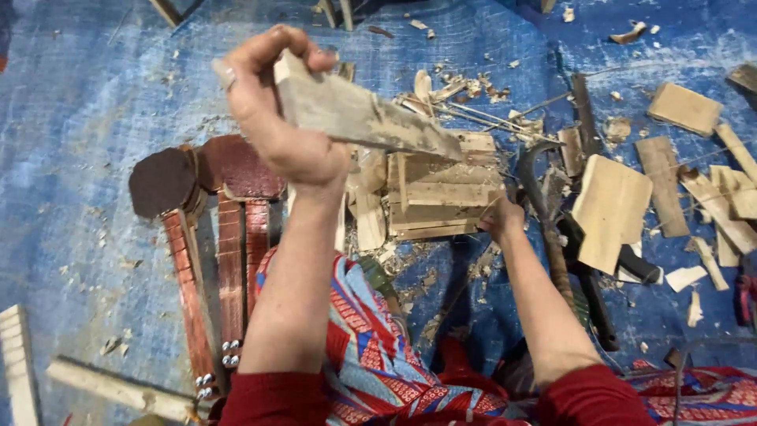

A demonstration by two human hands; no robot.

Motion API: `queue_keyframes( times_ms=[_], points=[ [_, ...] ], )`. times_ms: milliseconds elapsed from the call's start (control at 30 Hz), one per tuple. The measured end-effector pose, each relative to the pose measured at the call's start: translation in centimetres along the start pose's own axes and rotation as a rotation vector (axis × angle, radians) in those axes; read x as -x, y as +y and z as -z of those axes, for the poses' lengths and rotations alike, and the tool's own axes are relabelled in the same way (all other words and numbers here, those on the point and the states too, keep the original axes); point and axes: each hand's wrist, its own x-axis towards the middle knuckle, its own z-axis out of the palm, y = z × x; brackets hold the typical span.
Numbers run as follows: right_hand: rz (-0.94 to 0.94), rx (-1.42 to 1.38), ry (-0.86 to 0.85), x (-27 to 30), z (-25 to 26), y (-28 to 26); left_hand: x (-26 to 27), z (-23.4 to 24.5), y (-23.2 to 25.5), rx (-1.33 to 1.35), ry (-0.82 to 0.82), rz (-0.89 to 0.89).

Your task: Shaving and shaping a small piece of wood using a large knife while sitting on a tarp.

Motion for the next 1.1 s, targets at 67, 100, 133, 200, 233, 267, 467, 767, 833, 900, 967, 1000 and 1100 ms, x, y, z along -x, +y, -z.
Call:
queue_keyframes(
  times_ms=[67,100,133,200,233,267,467,767,833,900,967,1000,1100],
  points=[
    [-0.053,-0.038,-0.054,-4.0,0.8,2.2,0.0,0.5,0.3,0.029,0.023,0.015],
    [-0.107,-0.07,-0.122,-6.0,1.6,3.0,0.1,0.5,0.4,0.045,0.05,0.025],
    [-0.101,-0.079,-0.119,-4.8,2.1,2.4,0.1,0.4,0.6,0.054,0.044,0.023],
    [-0.228,-0.125,-0.307,-2.1,2.6,1.6,0.0,0.9,1.4,0.058,0.106,0.125],
    [-0.227,-0.126,-0.312,-2.4,2.5,1.6,-0.1,0.9,1.2,0.056,0.104,0.12],
    [-0.225,-0.146,-0.297,-2.6,2.5,1.9,-0.1,1.1,1.2,0.07,0.111,0.125],
    [-0.279,-0.22,-0.177,-6.8,2.0,2.0,-0.1,1.5,1.0,0.076,0.049,-0.004],
    [-0.069,-0.349,-0.523,-0.4,2.3,0.7,2.4,5.3,3.1,-0.071,0.072,-0.152],
    [-0.062,-0.357,-0.577,1.6,3.3,1.1,3.5,6.0,4.0,-0.294,0.075,-0.193],
    [-0.061,-0.283,-0.475,5.0,2.8,-0.2,4.3,6.3,4.2,-0.409,0.07,-0.216],
    [-0.044,-0.242,-0.463,4.9,2.8,0.3,4.9,6.5,4.5,-0.499,0.064,-0.233],
    [-0.024,-0.209,-0.451,4.8,2.6,0.5,5.1,6.5,4.6,-0.584,0.051,-0.252],
    [0.05,-0.276,-0.447,2.1,4.0,3.2,5.6,6.6,4.8,-0.76,0.025,-0.293]
  ],
)
